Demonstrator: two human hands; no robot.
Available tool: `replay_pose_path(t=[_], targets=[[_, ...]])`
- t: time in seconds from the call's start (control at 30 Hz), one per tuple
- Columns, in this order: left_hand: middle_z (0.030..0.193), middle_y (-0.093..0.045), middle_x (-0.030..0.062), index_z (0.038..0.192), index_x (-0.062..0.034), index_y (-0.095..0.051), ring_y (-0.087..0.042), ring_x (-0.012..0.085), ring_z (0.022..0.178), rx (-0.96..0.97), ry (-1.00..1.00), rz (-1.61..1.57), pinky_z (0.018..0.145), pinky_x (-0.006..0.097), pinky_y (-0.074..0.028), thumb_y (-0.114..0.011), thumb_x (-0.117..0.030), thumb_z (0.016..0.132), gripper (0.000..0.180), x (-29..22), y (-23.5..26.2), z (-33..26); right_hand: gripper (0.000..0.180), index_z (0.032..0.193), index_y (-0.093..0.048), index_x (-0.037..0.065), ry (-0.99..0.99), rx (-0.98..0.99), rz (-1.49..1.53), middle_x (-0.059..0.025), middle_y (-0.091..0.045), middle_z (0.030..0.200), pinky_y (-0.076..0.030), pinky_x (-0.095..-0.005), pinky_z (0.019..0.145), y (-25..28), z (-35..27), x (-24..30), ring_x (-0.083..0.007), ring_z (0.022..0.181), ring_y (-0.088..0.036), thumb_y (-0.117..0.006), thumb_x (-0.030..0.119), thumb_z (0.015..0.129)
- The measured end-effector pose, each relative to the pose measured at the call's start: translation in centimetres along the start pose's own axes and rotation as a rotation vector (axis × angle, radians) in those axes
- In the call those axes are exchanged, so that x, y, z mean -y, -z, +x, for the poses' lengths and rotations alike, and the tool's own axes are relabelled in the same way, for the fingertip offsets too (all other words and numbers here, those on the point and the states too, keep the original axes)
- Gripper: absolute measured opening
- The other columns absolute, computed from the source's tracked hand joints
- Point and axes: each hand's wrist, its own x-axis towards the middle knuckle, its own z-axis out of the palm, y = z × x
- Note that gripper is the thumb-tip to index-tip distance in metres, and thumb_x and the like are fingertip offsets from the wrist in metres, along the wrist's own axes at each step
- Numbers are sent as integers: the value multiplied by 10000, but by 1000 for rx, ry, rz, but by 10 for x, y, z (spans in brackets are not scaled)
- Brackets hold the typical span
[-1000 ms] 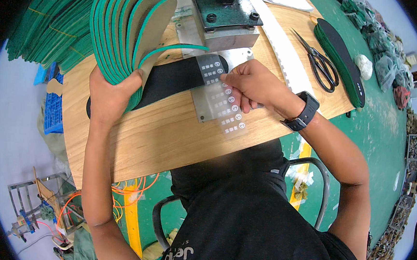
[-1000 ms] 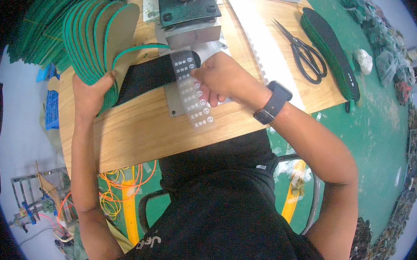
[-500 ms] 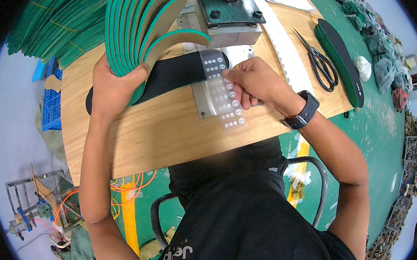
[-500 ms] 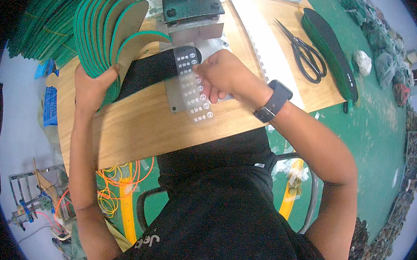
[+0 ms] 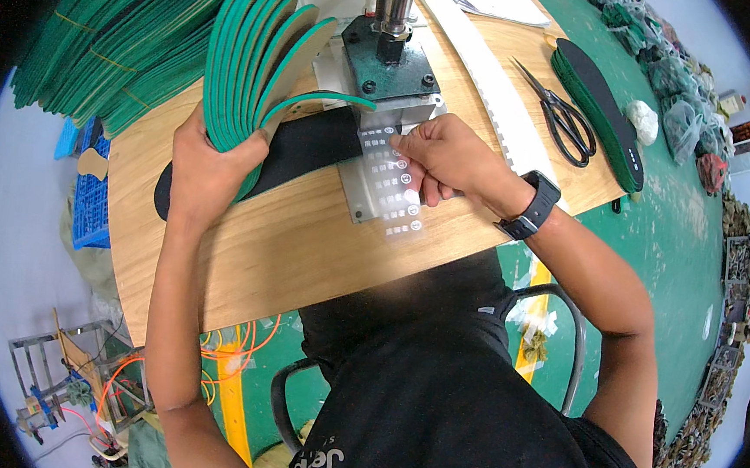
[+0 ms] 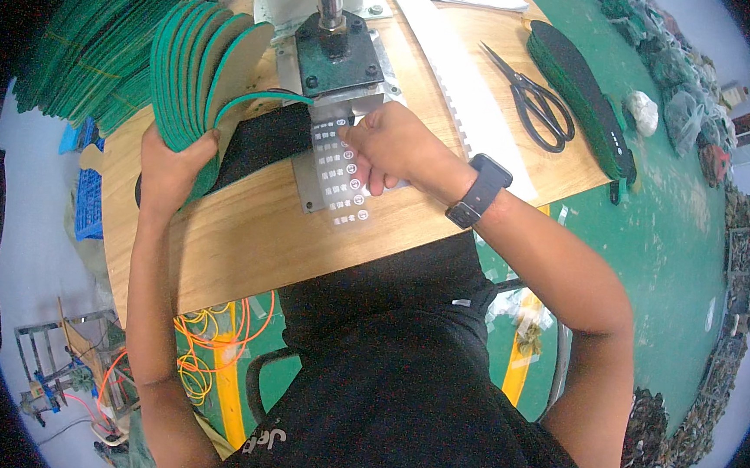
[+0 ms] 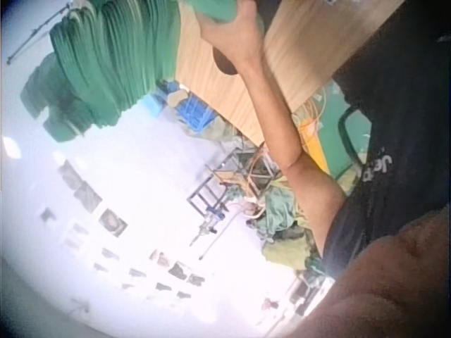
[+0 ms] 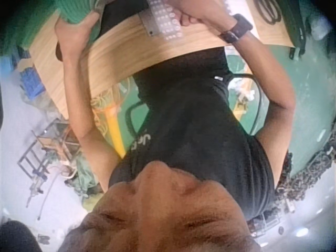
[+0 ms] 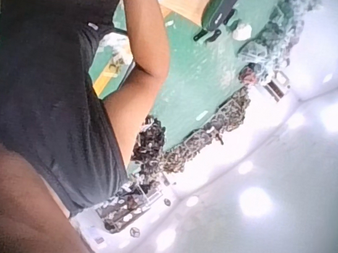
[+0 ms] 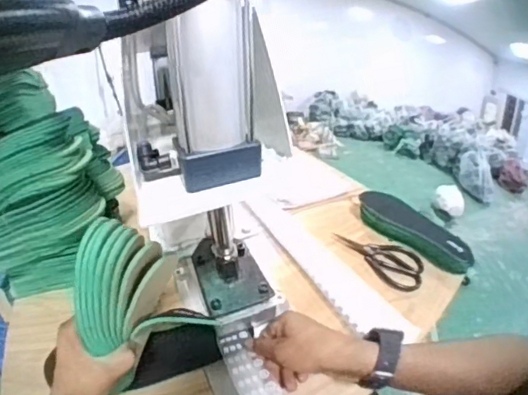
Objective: The person places green shoe insoles into a press machine and applies labels from a strip using shears to cut the labels, then gathers and organizes the labeled insoles on the table.
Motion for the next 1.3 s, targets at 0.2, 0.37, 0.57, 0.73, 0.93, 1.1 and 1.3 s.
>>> replay_pose_path(t=[0.2, 0.37, 0.57, 0.73, 0.93, 1.1, 1.3], targets=[[776, -612, 51, 971, 30, -598, -514, 97, 690, 12, 29, 44, 679, 255, -452, -672, -142, 687, 340, -2, -1, 3, 385, 671, -596, 15, -34, -36, 118, -52, -585, 523, -341, -197, 297, 0, -8, -2, -111, 354, -543, -559, 290, 938], [777, -619, 59, 1009, 39, -602, -524, 105, 683, 1, 25, 48, 686, 260, -457, -667, -141, 686, 375, -7, -3, 0, 368, 661, -584, 16, 8, 0, 125, -46, -590, 543, -341, -195, 295, 1, -8, -4, -112, 361, -549, -575, 271, 926], [795, -646, 98, 1105, 13, -604, -572, 134, 702, 50, 18, 78, 713, 263, -470, -659, -143, 688, 448, -19, -9, -2, 339, 648, -555, 35, -26, 15, 167, -24, -570, 548, -344, -197, 307, 5, -8, -7, -113, 368, -549, -584, 239, 917], [794, -646, 132, 1140, 7, -594, -597, 170, 695, 41, 6, 101, 717, 274, -480, -656, -139, 680, 487, -16, -11, 0, 342, 637, -543, 43, -39, 23, 205, -15, -550, 522, -340, -193, 314, 4, -9, -8, -112, 365, -541, -580, 231, 920], [776, -647, 141, 1146, -6, -596, -609, 192, 671, 53, 23, 123, 708, 283, -489, -655, -123, 670, 493, -17, -11, 0, 351, 631, -534, 55, -20, 5, 197, -11, -539, 503, -340, -188, 312, 4, -9, -9, -103, 368, -547, -581, 243, 923], [746, -644, 147, 1122, -26, -610, -615, 231, 631, 44, -88, 170, 687, 295, -496, -650, -102, 684, 446, -18, -19, -5, 326, 674, -566, 25, -43, 11, 167, -46, -586, 581, -370, -216, 331, 4, -17, -6, -133, 402, -570, -588, 254, 905], [737, -646, 153, 1098, -25, -618, -640, 254, 657, 53, -92, 134, 672, 313, -501, -653, -86, 691, 413, -18, -20, -3, 331, 657, -565, 30, -50, 11, 196, -60, -605, 591, -365, -215, 330, 5, -21, -10, -128, 407, -572, -584, 247, 906]])
